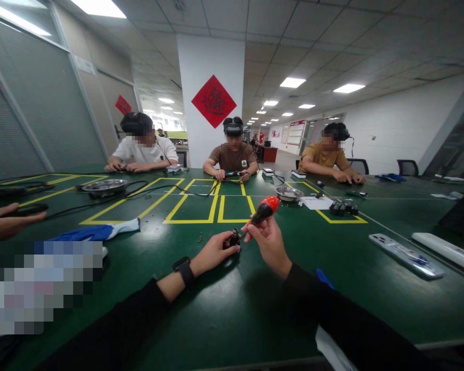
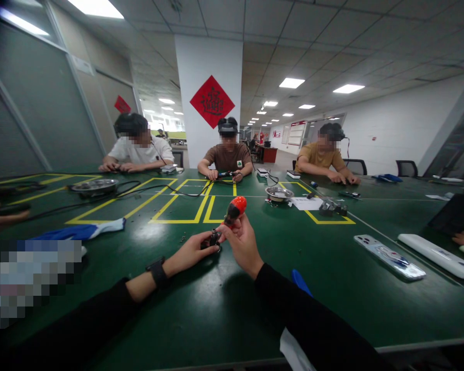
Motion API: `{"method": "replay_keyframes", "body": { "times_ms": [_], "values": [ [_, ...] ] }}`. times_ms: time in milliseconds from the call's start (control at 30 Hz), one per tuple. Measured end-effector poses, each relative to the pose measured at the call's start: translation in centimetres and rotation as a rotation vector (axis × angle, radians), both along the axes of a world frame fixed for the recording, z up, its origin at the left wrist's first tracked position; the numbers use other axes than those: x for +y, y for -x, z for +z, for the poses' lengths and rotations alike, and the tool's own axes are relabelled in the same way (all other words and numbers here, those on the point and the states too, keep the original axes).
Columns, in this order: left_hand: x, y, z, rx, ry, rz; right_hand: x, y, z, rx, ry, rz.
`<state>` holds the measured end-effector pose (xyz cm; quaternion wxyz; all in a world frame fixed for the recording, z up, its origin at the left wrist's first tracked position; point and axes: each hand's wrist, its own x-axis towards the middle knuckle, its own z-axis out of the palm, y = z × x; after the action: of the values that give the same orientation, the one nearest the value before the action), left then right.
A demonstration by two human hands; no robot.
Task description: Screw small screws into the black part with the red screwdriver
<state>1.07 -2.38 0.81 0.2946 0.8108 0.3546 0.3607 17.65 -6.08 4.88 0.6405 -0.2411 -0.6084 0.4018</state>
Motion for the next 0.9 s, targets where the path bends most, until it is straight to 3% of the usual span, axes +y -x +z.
{"method": "replay_keyframes", "body": {
  "times_ms": [300, 500, 900],
  "values": [
    [-0.32, -0.02, 0.47, -0.012, 0.073, 0.026, 0.36, -0.04, -0.05, 0.030, 0.017, 0.008],
    [-0.11, 0.02, 0.27, -0.027, 0.080, -0.031, 0.34, 0.03, -0.04, 0.050, 0.028, -0.015],
    [-0.25, 0.03, 0.15, 0.048, -0.003, 0.002, 0.05, 0.16, -0.34, 0.037, 0.011, 0.045]
  ]
}}
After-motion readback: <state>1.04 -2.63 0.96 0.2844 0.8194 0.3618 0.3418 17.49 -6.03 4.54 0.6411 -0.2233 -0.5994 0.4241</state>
